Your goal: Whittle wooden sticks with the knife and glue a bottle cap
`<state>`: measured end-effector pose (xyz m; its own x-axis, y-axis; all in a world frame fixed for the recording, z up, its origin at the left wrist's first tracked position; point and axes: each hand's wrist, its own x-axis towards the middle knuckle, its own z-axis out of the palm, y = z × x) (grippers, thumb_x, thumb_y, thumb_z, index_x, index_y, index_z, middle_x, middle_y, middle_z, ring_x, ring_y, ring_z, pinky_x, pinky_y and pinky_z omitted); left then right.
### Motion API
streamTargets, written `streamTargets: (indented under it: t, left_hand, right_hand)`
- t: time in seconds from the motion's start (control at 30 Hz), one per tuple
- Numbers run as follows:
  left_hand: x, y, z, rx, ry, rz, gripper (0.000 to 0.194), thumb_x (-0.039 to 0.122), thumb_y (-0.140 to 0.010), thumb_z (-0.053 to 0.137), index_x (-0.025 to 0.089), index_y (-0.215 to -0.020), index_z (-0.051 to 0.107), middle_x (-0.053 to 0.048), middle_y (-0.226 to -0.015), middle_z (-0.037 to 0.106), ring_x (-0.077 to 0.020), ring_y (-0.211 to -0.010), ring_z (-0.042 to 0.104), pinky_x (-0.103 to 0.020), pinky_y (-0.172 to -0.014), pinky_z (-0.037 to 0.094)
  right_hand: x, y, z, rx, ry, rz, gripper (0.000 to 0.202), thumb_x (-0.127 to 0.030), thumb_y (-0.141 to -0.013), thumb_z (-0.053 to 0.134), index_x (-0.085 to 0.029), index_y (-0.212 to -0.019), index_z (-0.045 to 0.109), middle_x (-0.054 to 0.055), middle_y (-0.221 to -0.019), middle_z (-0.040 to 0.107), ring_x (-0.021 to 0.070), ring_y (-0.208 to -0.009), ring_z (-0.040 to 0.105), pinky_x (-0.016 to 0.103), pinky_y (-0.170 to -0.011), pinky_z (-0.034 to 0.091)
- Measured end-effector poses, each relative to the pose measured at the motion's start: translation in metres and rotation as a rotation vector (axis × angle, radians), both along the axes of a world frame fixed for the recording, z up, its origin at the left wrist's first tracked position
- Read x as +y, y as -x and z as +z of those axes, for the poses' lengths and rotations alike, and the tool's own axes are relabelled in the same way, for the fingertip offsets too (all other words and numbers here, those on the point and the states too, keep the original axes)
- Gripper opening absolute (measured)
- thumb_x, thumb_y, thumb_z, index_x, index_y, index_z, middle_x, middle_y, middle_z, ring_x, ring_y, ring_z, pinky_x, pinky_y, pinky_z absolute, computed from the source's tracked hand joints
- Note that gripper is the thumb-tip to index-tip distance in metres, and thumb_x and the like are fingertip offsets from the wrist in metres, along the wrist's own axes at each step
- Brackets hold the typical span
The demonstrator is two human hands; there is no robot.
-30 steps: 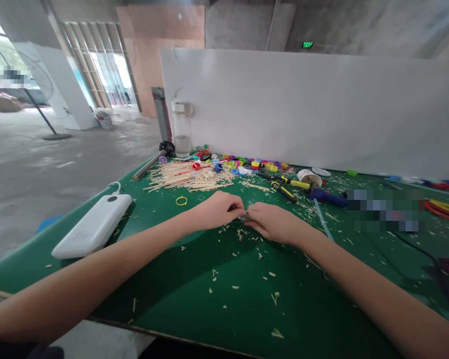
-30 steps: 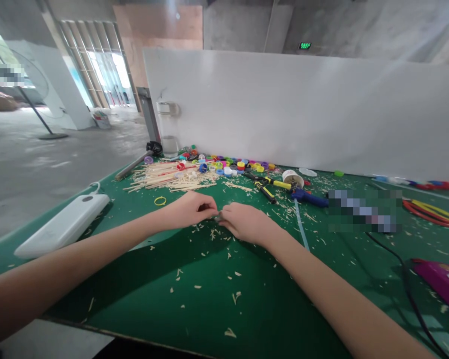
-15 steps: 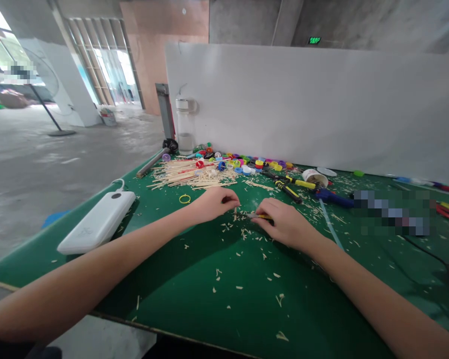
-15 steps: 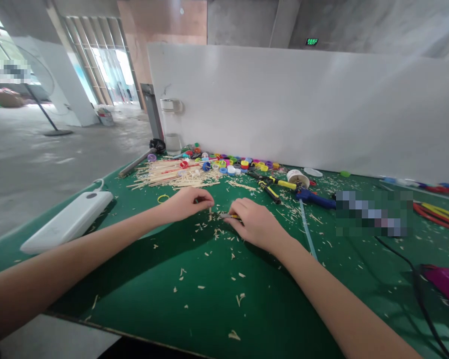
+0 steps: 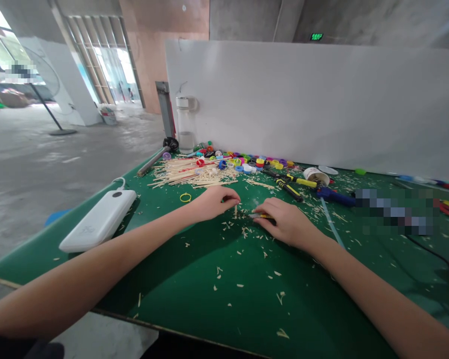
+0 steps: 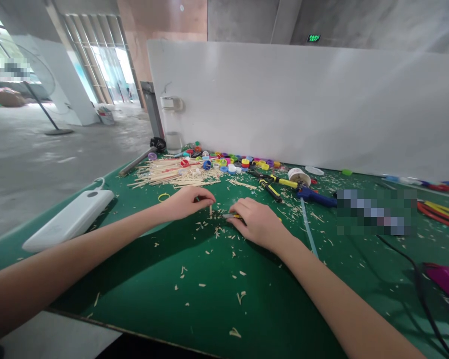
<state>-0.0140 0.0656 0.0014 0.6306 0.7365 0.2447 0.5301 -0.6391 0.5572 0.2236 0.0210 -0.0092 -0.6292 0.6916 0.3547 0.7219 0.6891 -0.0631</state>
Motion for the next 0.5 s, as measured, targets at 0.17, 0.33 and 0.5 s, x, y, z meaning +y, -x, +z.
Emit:
streamTargets:
  t: [0.17,0.33,0.5]
  left_hand:
    - [-0.004,-0.002,0.005,0.014,0.02,-0.011,0.026,0.034,-0.088,0.046,0.017,-0.088,0.067,-0.003,-0.075,0.067,-0.0105,-0.061,0.053,-0.024,-0.059,0.039]
    - [-0.011,-0.009,0.009,0.023,0.002,-0.104,0.026,0.028,-0.087,0.046,0.019,-0.091,0.069,-0.004,-0.086,0.07,-0.0115,-0.07,0.055,-0.024,-0.065,0.04]
    - [-0.015,-0.012,0.01,0.037,-0.016,-0.112,0.027,0.027,-0.088,0.043,0.019,-0.092,0.069,-0.004,-0.088,0.07,-0.0114,-0.069,0.056,-0.024,-0.064,0.04]
  right_hand:
    - [0.0,0.001,0.0,-0.01,0.046,-0.026,0.023,-0.036,-0.091,0.045,-0.018,-0.086,0.058,0.009,-0.084,0.06,0.0193,-0.079,0.052,0.031,-0.062,0.039]
    - [0.003,0.007,0.001,-0.001,0.125,-0.011,0.018,-0.034,-0.088,0.048,-0.019,-0.079,0.054,0.006,-0.079,0.057,0.0178,-0.076,0.049,0.03,-0.062,0.037]
    - [0.01,0.013,0.003,-0.008,0.169,0.012,0.017,-0.034,-0.087,0.05,-0.019,-0.079,0.053,0.005,-0.08,0.056,0.0171,-0.075,0.05,0.029,-0.063,0.036]
